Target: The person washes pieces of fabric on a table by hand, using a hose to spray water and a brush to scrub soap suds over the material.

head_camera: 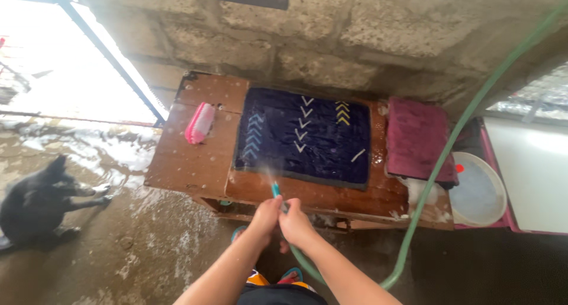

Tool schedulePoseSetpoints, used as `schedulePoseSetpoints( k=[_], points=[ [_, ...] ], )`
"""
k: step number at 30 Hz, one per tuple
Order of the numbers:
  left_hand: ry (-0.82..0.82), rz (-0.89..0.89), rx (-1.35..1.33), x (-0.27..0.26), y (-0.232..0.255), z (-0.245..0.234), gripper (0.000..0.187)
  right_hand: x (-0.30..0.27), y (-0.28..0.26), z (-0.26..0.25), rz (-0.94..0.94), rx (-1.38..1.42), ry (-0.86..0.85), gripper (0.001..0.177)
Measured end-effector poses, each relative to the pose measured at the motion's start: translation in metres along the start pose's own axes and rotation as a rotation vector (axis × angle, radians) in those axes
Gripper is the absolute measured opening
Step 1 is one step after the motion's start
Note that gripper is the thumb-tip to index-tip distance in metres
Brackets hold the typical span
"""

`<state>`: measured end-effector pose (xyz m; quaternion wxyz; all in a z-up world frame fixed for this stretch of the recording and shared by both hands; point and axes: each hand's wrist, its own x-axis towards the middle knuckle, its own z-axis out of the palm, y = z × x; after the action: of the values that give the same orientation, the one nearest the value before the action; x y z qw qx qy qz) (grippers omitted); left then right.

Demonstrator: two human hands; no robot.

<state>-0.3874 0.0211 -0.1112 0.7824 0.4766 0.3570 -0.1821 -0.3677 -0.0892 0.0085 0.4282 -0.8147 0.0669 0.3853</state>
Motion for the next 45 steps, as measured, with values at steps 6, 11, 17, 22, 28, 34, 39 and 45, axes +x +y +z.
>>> schedulePoseSetpoints(
  k=[6,11,17,22,28,34,39,45],
  points=[
    [0.181,0.076,0.081,-0.006,0.039,-0.047,0.035,0.035,-0.018,0.01,-0.269,-0.176,0.049,0.036],
    [0.332,0.168,0.384,-0.025,0.095,-0.047,0.054,0.126,-0.05,0.012,-0.693,-0.328,0.395,0.05],
    [0.247,-0.035,0.389,-0.01,0.153,-0.089,0.073,0.212,-0.11,0.049,-0.795,-0.853,0.452,0.067],
    [0.127,-0.13,0.483,0.014,0.165,-0.108,0.076,0.232,-0.12,0.069,-0.687,-0.909,0.468,0.074],
    [0.004,-0.131,0.518,0.029,0.127,-0.103,0.074,0.24,-0.121,0.071,-0.668,-0.899,0.458,0.071],
    [-0.034,-0.095,0.433,0.031,0.165,-0.088,0.071,0.248,-0.153,0.02,-0.487,-0.923,0.166,0.06],
    [0.012,-0.135,0.388,0.051,0.202,-0.076,0.07,0.26,-0.131,0.025,-0.845,-0.866,0.507,0.069],
    [0.006,-0.092,0.389,0.069,0.226,-0.057,0.067,0.281,-0.154,0.007,-0.599,-0.912,0.257,0.06]
  ],
)
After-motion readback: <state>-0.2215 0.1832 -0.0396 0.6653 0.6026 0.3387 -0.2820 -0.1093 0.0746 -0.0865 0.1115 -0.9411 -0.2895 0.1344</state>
